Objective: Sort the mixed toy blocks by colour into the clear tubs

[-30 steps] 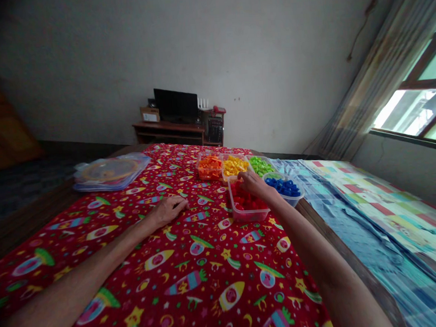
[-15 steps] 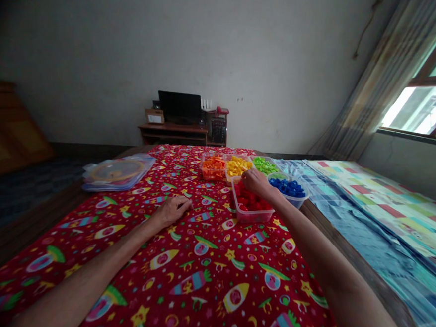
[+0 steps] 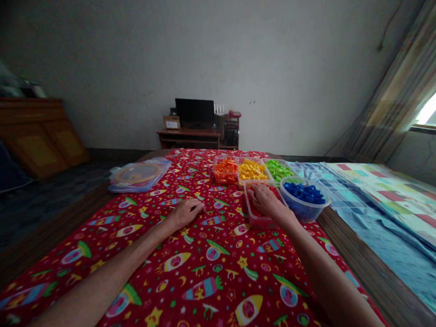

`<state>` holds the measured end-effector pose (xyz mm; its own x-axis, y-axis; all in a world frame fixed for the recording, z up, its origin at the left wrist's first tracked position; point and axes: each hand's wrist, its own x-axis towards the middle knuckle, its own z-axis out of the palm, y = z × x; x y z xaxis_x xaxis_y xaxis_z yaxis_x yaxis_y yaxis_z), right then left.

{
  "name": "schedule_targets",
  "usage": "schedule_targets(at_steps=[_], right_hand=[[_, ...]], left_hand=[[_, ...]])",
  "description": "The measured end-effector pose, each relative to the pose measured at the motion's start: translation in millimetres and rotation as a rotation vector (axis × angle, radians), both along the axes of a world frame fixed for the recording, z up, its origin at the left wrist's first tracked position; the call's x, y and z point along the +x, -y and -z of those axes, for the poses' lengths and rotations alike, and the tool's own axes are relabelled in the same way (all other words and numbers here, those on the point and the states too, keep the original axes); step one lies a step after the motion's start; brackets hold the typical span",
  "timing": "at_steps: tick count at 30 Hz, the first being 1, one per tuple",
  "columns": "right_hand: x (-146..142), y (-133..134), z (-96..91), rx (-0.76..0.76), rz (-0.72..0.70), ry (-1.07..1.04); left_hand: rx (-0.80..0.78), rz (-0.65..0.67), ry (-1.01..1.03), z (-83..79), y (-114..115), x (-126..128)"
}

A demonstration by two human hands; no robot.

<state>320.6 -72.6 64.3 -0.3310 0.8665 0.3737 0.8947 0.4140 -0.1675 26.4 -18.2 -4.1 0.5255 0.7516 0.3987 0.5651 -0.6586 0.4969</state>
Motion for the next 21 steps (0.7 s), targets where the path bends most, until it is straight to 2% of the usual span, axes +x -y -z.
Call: schedule_targets(at_steps=[6,10,13,16,19,21], right_hand=[[3.3,2.4,-6.9,0.207,0.125,-0.152],[1.0,10.8,-16.5,0.285,0.134,-0.204],[-16.6,21.2,-23.5,0.201,0.021,-0.253],[-51.1,37.6,-18.6,0.081,-0.132,-0.265],[-89.9,57.0,4.1,-0.088,-0.318,-0.132],[-109.8,67.0,24.6,-0.184,-0.391,-0.022]], left_hand=[[-0.046,0.009,0.012,-6.7,4.5,0.3],[-0.023,0.029,-0.01,-23.5,-2.9,-9.7],[0.083,-0.041,0.017,-40.3,-16.9,-28.3],[0.128,-0.105,0.001,-49.4,-27.5,-51.9],[0.177,-0.15,-0.068,-45.2,-28.2,-72.3],[0.231,-0.172,-0.105,-39.7,-25.7,-83.0]])
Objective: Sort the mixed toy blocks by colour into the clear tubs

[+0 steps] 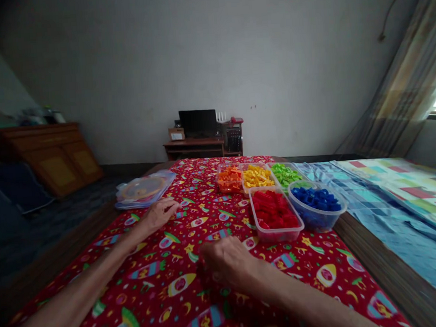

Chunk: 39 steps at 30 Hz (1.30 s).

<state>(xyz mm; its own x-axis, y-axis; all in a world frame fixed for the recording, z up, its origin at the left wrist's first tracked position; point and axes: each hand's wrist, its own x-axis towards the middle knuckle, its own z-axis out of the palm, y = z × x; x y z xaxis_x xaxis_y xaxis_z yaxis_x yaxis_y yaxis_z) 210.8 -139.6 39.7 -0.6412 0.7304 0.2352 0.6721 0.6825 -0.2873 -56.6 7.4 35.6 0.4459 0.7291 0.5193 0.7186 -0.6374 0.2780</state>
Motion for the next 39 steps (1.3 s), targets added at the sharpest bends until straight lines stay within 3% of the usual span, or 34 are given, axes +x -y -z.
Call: schedule_targets(at_steps=[3,7,12,16,19,23,27,32,39], right_hand=[[-15.4,6.0,26.4,-0.026,-0.014,0.008],[-16.4,3.3,41.6,-0.018,0.048,-0.133],[-14.2,3.2,42.2,-0.037,0.015,-0.178],[-12.9,5.8,28.8,-0.114,-0.011,-0.202],[-5.2,-2.7,4.0,-0.123,-0.025,-0.235],[16.4,-41.6,-41.1,0.045,0.045,-0.312],[35.4,-94.6,-73.2,0.198,0.133,-0.149],[38.7,-135.7,-71.2,0.18,0.193,0.029],[39.7,-158.7,-53.0,0.234,0.401,0.275]], left_hand=[[0.134,-0.08,-0.04,0.9,0.8,-15.0],[0.297,-0.331,-0.158,-14.1,-10.3,-38.2],[0.186,-0.462,-0.287,-20.5,-27.5,-58.2],[0.132,-0.504,-0.339,-12.9,-33.5,-60.1],[0.173,-0.513,-0.318,-10.1,-35.9,-59.6],[0.246,-0.527,-0.278,-9.3,-38.8,-61.7],[0.232,-0.515,-0.224,-5.8,-41.2,-65.1],[0.26,-0.501,-0.199,-1.3,-41.4,-67.1],[0.261,-0.525,-0.266,-4.8,-38.3,-68.6]])
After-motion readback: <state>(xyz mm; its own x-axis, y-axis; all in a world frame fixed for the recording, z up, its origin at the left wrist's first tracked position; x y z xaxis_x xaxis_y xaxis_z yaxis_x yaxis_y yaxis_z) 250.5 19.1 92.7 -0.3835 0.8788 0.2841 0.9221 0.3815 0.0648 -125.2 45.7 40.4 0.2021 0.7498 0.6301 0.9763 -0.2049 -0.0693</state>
